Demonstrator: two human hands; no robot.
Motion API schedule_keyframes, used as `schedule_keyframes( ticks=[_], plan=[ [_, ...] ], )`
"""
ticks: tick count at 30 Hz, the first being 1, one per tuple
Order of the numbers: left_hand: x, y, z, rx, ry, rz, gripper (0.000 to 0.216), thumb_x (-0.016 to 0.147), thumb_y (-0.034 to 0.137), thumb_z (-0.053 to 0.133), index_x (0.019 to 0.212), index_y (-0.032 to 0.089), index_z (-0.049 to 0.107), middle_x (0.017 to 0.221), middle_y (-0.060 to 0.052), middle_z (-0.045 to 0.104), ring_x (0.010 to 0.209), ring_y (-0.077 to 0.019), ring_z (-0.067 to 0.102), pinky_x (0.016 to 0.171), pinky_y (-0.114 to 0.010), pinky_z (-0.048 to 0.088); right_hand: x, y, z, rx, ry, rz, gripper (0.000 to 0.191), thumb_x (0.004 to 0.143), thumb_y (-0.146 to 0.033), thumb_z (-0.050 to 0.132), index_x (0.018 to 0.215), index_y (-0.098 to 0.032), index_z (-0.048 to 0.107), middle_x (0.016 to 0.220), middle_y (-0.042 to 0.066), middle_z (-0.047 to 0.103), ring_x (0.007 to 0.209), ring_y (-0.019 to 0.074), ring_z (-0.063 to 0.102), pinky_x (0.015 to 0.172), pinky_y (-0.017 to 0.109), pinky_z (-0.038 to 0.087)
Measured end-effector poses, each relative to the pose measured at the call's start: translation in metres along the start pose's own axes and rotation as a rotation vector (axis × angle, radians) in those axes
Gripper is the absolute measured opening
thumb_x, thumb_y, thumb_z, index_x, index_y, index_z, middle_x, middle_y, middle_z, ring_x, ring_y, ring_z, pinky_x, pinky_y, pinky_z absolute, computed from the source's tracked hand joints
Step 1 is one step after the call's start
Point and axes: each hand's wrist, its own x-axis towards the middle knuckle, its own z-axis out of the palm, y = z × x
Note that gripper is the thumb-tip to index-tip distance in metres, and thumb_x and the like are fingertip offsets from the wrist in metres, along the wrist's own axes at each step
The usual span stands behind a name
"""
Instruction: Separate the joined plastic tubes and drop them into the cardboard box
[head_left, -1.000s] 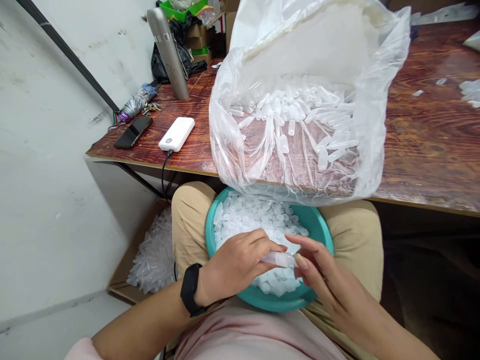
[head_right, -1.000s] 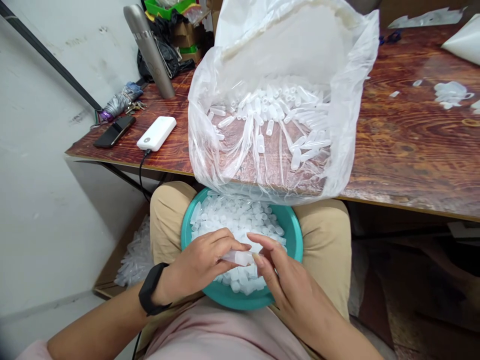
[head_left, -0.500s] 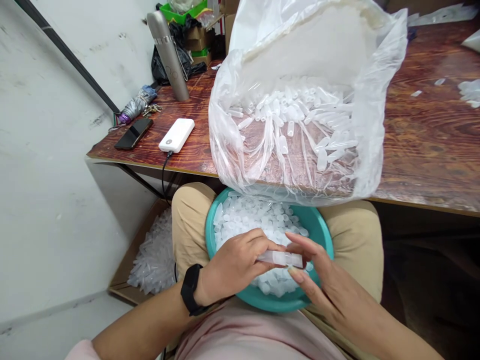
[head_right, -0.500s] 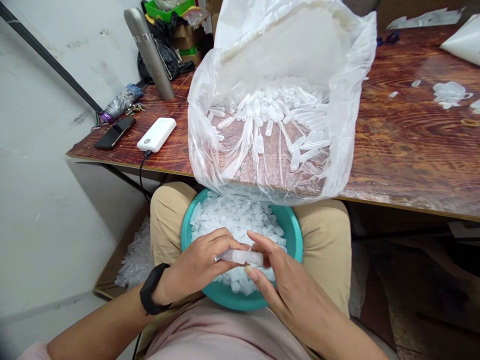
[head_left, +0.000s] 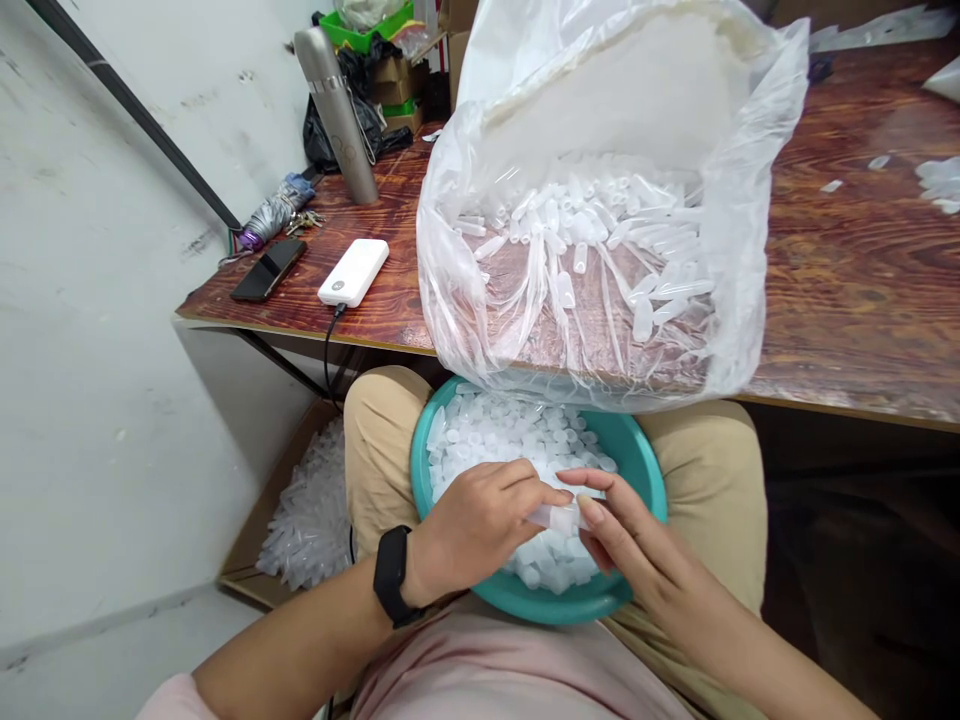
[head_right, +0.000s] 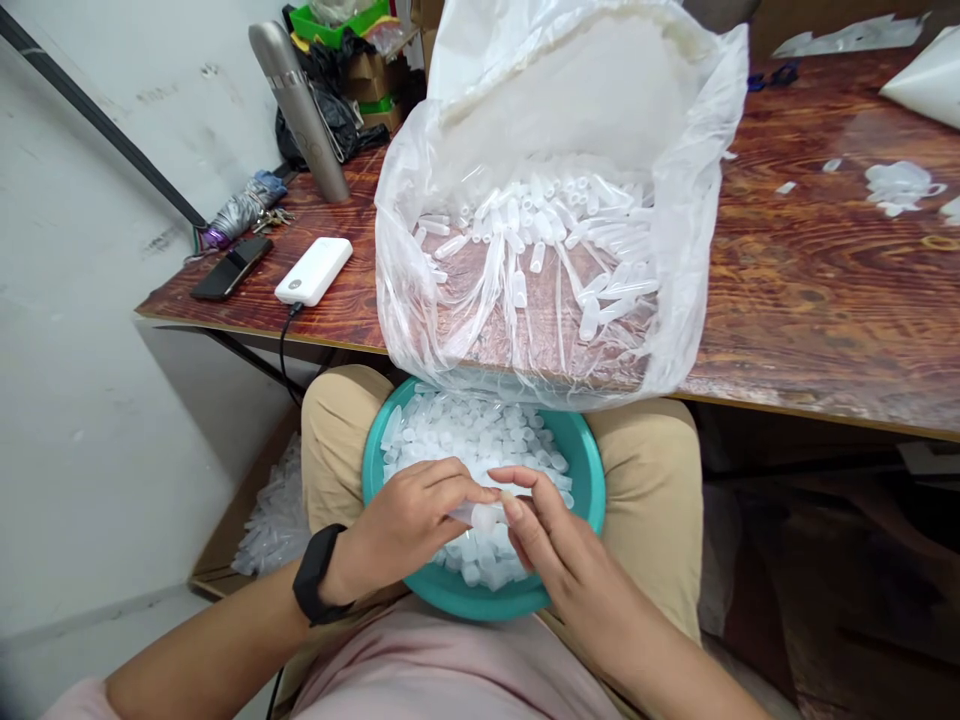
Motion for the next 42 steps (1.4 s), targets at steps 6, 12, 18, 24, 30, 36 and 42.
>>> schedule_keyframes(
  ticks=[6, 12, 18, 24, 30, 36, 42],
  plan=[
    [0.009, -0.006, -0.002, -0.078, -0.059, -0.024, 0.019, 0.103, 0.033, 0.058, 0.111, 0.018, 0.067, 0.103, -0.005, 0.071, 0.098, -0.0190, 0.070, 0.087, -0.030, 0.055, 0.005, 0.006, -0.004, -0.158, 0.021, -0.215, 0.032, 0.109, -0.037, 0.040, 0.139, -0.030, 0.046, 0.116, 0.009, 0.070, 0.100, 0.0214, 0.072, 0.087, 0.037, 0.060],
    [0.061, -0.030, 0.003, 0.181, -0.213, -0.258, 0.019, 0.101, 0.020, 0.057, 0.120, 0.017, 0.053, 0.121, -0.012, 0.069, 0.114, -0.0245, 0.069, 0.096, -0.038, 0.055, 0.046, 0.029, -0.032, -0.757, -0.066, -0.306, 0.031, 0.106, -0.023, 0.037, 0.132, -0.018, 0.053, 0.095, 0.009, 0.073, 0.088, 0.0255, 0.071, 0.077, 0.037, 0.053],
    [0.114, -0.046, 0.024, 0.337, -0.193, -0.411, 0.036, 0.100, 0.032, 0.059, 0.123, 0.005, 0.054, 0.108, -0.024, 0.073, 0.101, -0.0366, 0.073, 0.083, -0.043, 0.056, 0.073, 0.048, -0.033, -1.028, -0.143, -0.359, 0.022, 0.081, 0.001, 0.053, 0.080, -0.018, 0.065, 0.068, 0.010, 0.069, 0.071, 0.0261, 0.064, 0.070, 0.037, 0.037],
    [0.114, -0.051, 0.021, 0.318, -0.229, -0.363, 0.020, 0.099, 0.025, 0.062, 0.112, 0.010, 0.063, 0.117, -0.019, 0.071, 0.106, -0.0326, 0.070, 0.088, -0.040, 0.053, 0.081, 0.052, -0.022, -1.013, -0.194, -0.347, 0.025, 0.074, 0.005, 0.053, 0.079, -0.015, 0.066, 0.066, 0.010, 0.070, 0.065, 0.0252, 0.066, 0.067, 0.036, 0.036],
    [0.070, -0.034, -0.006, 0.113, -0.224, -0.287, 0.025, 0.101, 0.042, 0.060, 0.109, 0.019, 0.060, 0.102, -0.004, 0.071, 0.093, -0.0198, 0.068, 0.080, -0.029, 0.051, 0.072, 0.053, -0.039, -0.842, -0.144, -0.370, 0.037, 0.086, 0.003, 0.043, 0.107, -0.016, 0.067, 0.091, 0.011, 0.074, 0.087, 0.0259, 0.070, 0.076, 0.037, 0.050],
    [0.030, -0.005, -0.018, -0.509, -0.119, -0.410, 0.025, 0.099, 0.046, 0.061, 0.108, 0.023, 0.066, 0.090, 0.005, 0.065, 0.082, -0.0125, 0.058, 0.072, -0.022, 0.043, 0.054, 0.026, -0.039, 0.024, 0.071, -0.121, 0.034, 0.105, -0.044, 0.049, 0.131, -0.024, 0.060, 0.114, 0.009, 0.076, 0.098, 0.0208, 0.073, 0.084, 0.033, 0.062],
    [0.018, 0.007, -0.016, -0.615, -0.034, -0.480, 0.029, 0.093, 0.049, 0.069, 0.102, 0.022, 0.070, 0.087, 0.004, 0.065, 0.076, -0.0120, 0.057, 0.068, -0.022, 0.042, 0.027, 0.010, -0.020, 0.279, 0.139, -0.066, 0.032, 0.097, -0.044, 0.067, 0.124, -0.029, 0.068, 0.117, 0.007, 0.075, 0.096, 0.0198, 0.074, 0.084, 0.031, 0.063]
  ],
)
